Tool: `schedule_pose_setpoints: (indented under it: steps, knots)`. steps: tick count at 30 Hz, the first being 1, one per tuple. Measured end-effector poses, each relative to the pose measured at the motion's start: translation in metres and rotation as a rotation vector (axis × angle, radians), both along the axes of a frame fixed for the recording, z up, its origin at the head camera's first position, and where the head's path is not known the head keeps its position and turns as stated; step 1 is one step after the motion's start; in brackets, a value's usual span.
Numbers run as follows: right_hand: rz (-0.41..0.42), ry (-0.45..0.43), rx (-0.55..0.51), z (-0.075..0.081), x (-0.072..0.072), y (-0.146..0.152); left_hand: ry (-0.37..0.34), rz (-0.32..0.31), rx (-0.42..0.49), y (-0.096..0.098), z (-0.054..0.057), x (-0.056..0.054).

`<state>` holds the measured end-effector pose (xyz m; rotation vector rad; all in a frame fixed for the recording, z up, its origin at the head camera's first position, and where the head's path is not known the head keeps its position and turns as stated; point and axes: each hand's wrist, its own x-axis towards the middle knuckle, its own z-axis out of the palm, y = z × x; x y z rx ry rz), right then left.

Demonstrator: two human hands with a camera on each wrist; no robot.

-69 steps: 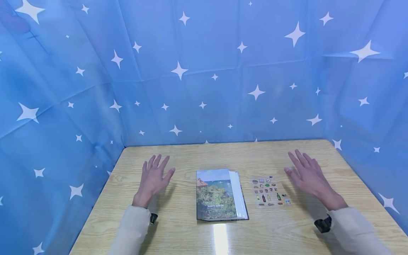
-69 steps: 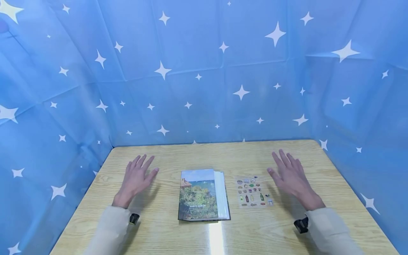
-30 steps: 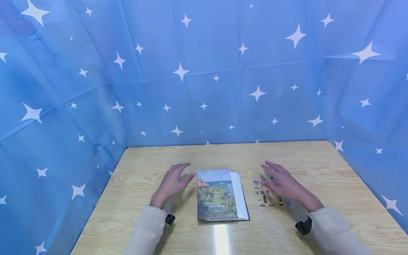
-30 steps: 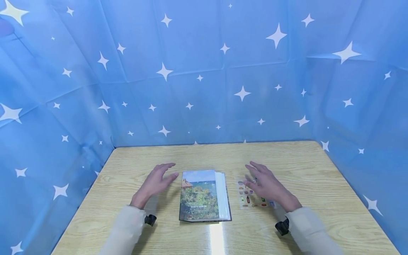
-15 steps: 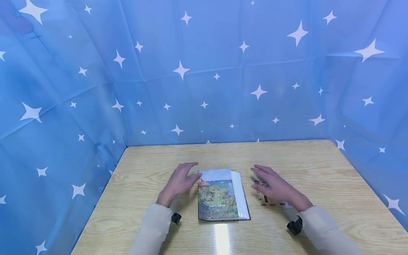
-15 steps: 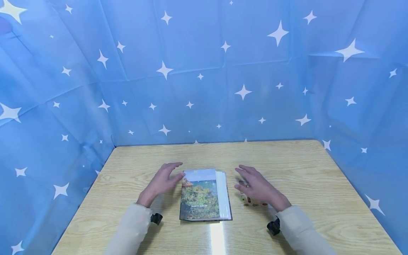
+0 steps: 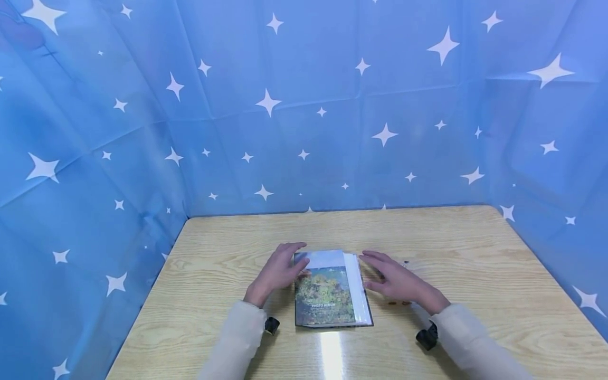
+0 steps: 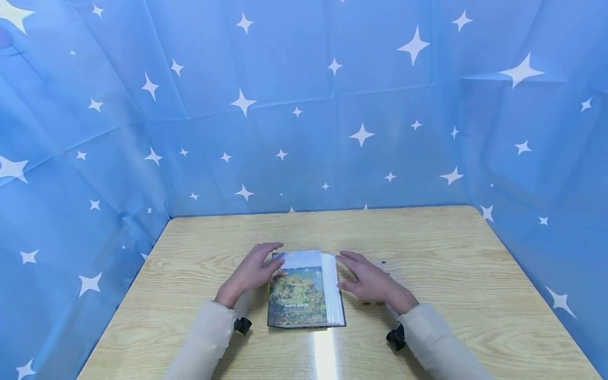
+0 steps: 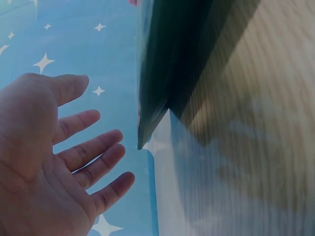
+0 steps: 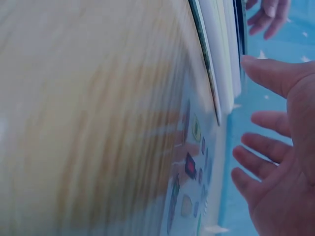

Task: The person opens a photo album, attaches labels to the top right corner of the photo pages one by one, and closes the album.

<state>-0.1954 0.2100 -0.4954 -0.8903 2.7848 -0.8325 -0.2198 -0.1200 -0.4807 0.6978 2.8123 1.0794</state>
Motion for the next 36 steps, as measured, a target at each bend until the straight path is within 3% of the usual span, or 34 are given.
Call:
schedule_pose_setpoints:
  steps: [6,16,26,36]
  knots:
    - [0.042,0.01,0.002,-0.002,-0.001,-0.008,0.012,-0.021,0.003,0.007,-0.004,-0.002]
    - [0.057,-0.095,-0.009,-0.005,-0.001,-0.016,0.014,-0.047,-0.009,0.016,-0.008,-0.003]
    - [0.112,-0.121,0.019,-0.01,0.0,-0.014,0.062,-0.029,-0.064,0.026,-0.012,-0.003]
    - [0.113,-0.165,0.048,-0.007,0.003,-0.017,0.025,-0.012,-0.086,0.037,-0.014,-0.008]
